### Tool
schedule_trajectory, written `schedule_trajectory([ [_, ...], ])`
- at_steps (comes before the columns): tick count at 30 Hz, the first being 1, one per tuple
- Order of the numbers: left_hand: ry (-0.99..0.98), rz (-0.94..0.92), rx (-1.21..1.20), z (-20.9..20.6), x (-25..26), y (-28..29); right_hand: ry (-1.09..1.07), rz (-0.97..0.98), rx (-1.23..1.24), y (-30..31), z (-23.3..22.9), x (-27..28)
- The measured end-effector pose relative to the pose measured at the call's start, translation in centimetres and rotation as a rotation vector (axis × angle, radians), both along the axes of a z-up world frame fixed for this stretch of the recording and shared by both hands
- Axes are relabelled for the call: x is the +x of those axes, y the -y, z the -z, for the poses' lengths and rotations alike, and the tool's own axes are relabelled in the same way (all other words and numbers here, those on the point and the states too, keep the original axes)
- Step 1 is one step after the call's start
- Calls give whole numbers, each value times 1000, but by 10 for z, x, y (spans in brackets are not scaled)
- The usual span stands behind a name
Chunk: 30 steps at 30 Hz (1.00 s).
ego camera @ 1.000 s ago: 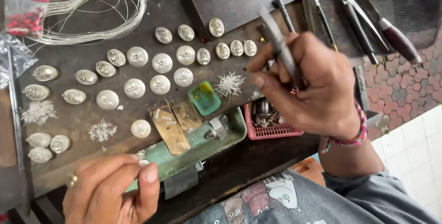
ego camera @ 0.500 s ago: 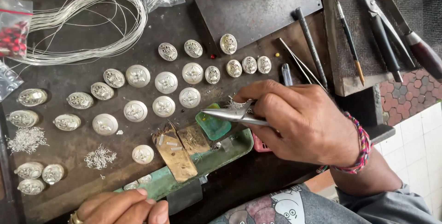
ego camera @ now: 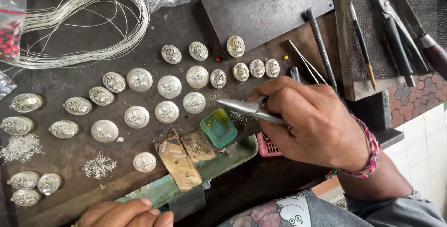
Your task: Using needle-nose pliers to bend and shape small silver jewelry components at a workbench.
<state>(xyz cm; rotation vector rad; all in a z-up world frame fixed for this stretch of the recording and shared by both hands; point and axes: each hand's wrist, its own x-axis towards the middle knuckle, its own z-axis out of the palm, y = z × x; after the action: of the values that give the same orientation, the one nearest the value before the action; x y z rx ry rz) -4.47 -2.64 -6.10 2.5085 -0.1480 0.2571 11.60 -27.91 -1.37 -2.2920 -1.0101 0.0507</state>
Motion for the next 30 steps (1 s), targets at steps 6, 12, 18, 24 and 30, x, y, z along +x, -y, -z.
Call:
schedule_trajectory([
  [6, -64, -49, 19, 0, -4, 2, 44, 165, 1, 1, 0, -8],
  [12, 138, -107, 5, 11, 16, 13, 42, 282, -12, 0, 1, -11],
  [18, 30, -8, 25, 13, 0, -2, 38, 339, 9, 0, -6, -12],
  [24, 101, 40, 20, 14, 4, -5, 19, 353, 33, -3, -2, -10],
  [30, 6, -50, 50, 7, 1, 1, 25, 364, 113, -4, 1, -10],
])
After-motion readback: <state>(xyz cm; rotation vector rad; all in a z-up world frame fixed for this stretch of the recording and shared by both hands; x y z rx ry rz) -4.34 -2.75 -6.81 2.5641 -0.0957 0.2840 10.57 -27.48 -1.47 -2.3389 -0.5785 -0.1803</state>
